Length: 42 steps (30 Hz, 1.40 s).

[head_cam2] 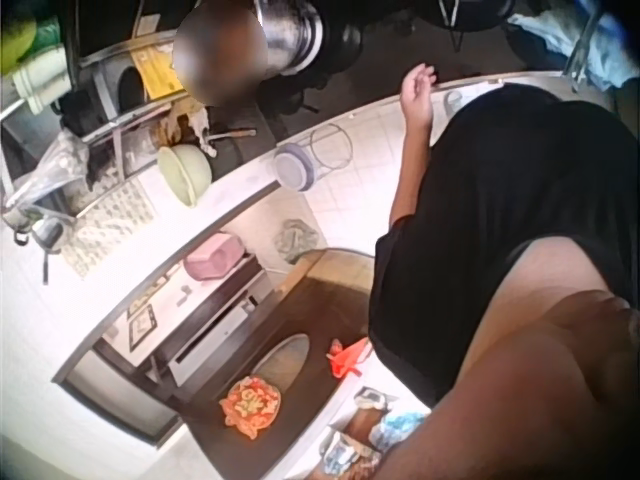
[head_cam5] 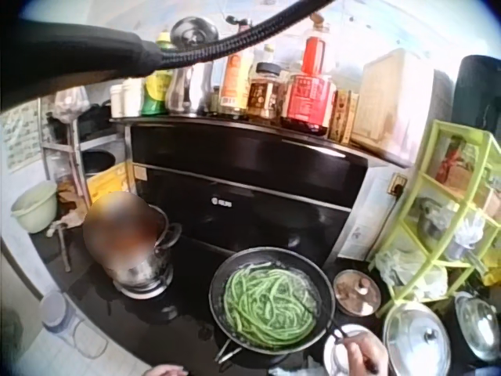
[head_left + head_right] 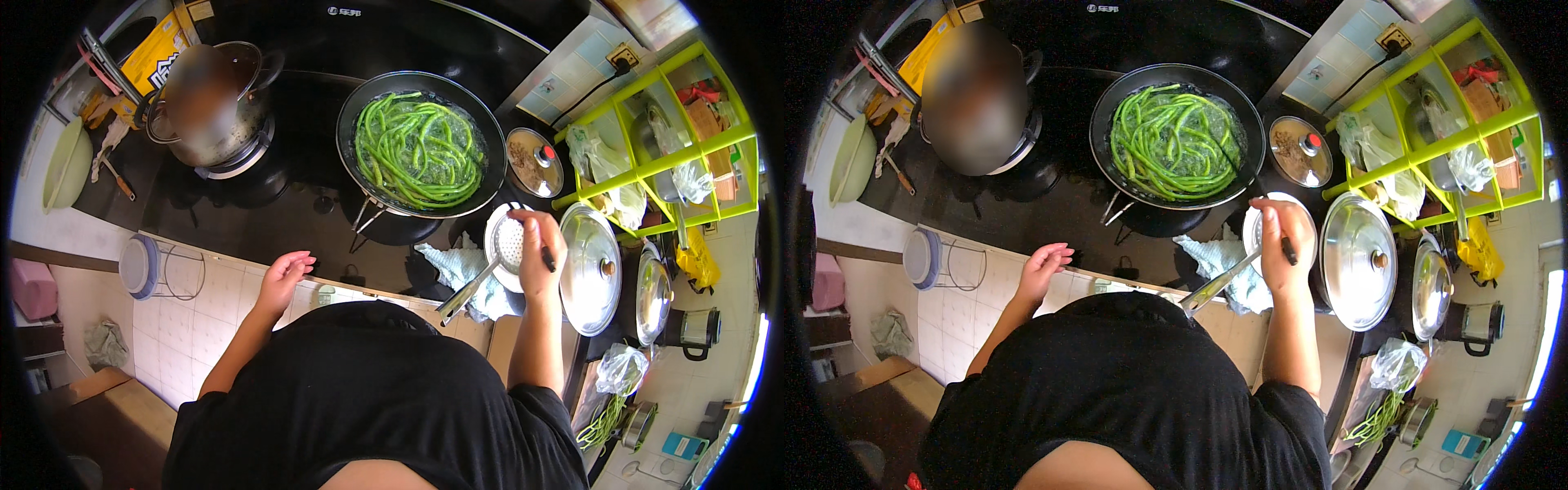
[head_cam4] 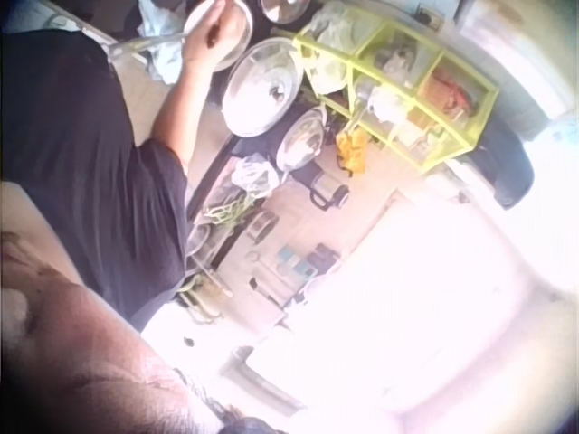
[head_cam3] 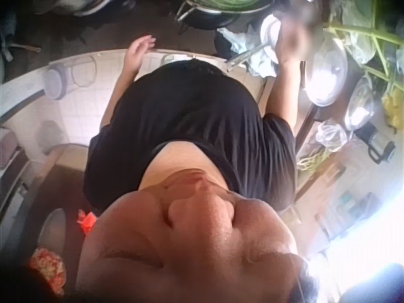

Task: The person cooks green beans in a pan on a stovetop, using chopsticks to stir them. They also check a pot of boiling liquid, rinse a metal bowl in the sink, and transfer the cooked beans into the bowl. Finally, they add a new batch of raw green beans to the pan.

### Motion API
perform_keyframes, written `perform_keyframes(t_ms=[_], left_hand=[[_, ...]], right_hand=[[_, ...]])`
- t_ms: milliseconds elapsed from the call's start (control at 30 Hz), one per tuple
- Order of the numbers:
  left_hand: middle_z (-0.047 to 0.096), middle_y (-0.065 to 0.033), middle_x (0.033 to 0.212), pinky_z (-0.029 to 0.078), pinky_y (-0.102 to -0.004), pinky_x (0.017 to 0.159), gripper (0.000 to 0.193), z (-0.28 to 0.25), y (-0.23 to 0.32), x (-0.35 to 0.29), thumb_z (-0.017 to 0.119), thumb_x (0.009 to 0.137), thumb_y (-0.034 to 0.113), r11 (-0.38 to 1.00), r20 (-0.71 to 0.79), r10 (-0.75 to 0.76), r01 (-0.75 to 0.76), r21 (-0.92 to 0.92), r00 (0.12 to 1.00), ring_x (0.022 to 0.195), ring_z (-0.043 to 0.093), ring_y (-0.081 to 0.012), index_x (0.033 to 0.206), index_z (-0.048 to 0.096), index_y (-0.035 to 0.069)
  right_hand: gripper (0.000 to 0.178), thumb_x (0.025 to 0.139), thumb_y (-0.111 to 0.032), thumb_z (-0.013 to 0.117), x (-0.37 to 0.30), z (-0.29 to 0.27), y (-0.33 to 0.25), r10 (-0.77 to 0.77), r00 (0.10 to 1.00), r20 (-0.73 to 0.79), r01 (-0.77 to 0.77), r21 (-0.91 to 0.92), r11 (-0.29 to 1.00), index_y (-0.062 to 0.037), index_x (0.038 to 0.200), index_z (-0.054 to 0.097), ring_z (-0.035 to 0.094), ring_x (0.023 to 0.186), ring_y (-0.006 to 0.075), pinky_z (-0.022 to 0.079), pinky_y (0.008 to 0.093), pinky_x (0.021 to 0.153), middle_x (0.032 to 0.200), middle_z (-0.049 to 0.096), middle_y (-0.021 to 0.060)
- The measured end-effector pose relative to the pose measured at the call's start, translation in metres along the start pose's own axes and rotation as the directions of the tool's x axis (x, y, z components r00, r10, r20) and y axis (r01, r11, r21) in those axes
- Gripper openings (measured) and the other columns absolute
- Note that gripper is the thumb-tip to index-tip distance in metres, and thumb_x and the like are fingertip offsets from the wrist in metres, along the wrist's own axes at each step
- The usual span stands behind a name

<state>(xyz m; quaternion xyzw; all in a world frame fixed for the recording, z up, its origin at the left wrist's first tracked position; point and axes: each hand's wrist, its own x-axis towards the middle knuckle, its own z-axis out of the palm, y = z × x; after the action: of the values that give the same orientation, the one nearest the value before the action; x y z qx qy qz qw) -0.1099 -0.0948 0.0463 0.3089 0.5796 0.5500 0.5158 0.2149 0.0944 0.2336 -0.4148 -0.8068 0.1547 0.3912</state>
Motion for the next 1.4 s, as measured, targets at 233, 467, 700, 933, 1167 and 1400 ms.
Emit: perform_keyframes(t_ms=[233, 467, 700, 933, 1167, 1400], left_hand=[[0.058, -0.0105, 0.11, 0.044, -0.0291, 0.085, 0.028, 0.015, 0.01, 0.02, 0.047, 0.093, 0.015, 0.993, 0.159, 0.09, -0.1, 0.056, 0.983, 0.099, 0.055, -0.0162, 0.117, 0.049, 0.001], [0.058, -0.011, 0.109, 0.043, -0.0301, 0.088, 0.026, 0.025, 0.01, 0.033, 0.047, 0.092, 0.012, 0.995, 0.221, 0.085, -0.094, 0.029, 0.972, 0.1, 0.055, -0.0168, 0.115, 0.05, 0.0], [0.058, -0.0125, 0.107, 0.043, -0.0296, 0.089, 0.026, 0.013, 0.018, 0.042, 0.046, 0.093, 0.011, 0.995, 0.224, 0.072, -0.085, 0.049, 0.972, 0.101, 0.055, -0.017, 0.114, 0.049, -0.003], [0.059, -0.0121, 0.107, 0.043, -0.029, 0.091, 0.025, -0.009, 0.016, 0.049, 0.051, 0.089, 0.005, 0.994, 0.271, 0.083, -0.099, 0.045, 0.959, 0.103, 0.055, -0.0171, 0.113, 0.05, -0.002], [0.058, -0.0119, 0.108, 0.042, -0.0275, 0.089, 0.027, -0.038, 0.01, 0.045, 0.052, 0.088, 0.006, 0.999, 0.362, 0.005, -0.022, 0.044, 0.932, 0.101, 0.055, -0.0158, 0.114, 0.05, -0.002], [0.058, -0.01, 0.109, 0.043, -0.0272, 0.087, 0.031, -0.049, 0.029, 0.05, 0.053, 0.087, 0.004, 0.983, 0.401, 0.037, -0.106, 0.152, 0.915, 0.098, 0.055, -0.0142, 0.117, 0.049, 0.001]], right_hand=[[0.017, 0.084, -0.009, 0.046, -0.042, 0.003, -0.001, -0.17, 0.984, -0.051, 0.168, -0.051, 0.985, 0.0021, 0.086, 0.059, 0.055, 0.077, 0.0307, 0.044, 0.0385, 0.072, 0.08, 0.06, 0.0143], [0.021, 0.086, -0.015, 0.046, -0.07, 0.007, -0.003, -0.191, 0.981, 0.021, 0.192, -0.152, 0.97, 0.002, 0.089, 0.058, 0.055, 0.083, 0.0336, 0.043, 0.0426, 0.077, 0.084, 0.06, 0.0172], [0.031, 0.09, -0.025, 0.044, -0.087, 0.016, -0.01, -0.118, 0.983, -0.139, 0.105, -0.099, 0.99, 0.0032, 0.091, 0.056, 0.055, 0.079, 0.0328, 0.044, 0.0411, 0.074, 0.083, 0.058, 0.0185], [0.026, 0.091, -0.022, 0.043, -0.095, 0.025, -0.026, -0.005, 0.984, -0.176, -0.026, -0.172, 0.985, 0.0022, 0.092, 0.055, 0.054, 0.08, 0.0279, 0.044, 0.037, 0.075, 0.092, 0.057, 0.0181], [0.032, 0.093, -0.03, 0.043, -0.116, 0.039, -0.064, -0.021, 0.936, -0.351, -0.015, -0.1, 0.995, 0.0009, 0.097, 0.051, 0.053, 0.082, 0.0282, 0.043, 0.0389, 0.076, 0.088, 0.057, 0.0168], [0.03, 0.093, -0.028, 0.043, -0.157, 0.049, -0.08, 0.002, 0.893, -0.449, -0.05, -0.094, 0.994, -0.0002, 0.098, 0.05, 0.054, 0.081, 0.0274, 0.045, 0.0369, 0.074, 0.093, 0.056, 0.0179]])
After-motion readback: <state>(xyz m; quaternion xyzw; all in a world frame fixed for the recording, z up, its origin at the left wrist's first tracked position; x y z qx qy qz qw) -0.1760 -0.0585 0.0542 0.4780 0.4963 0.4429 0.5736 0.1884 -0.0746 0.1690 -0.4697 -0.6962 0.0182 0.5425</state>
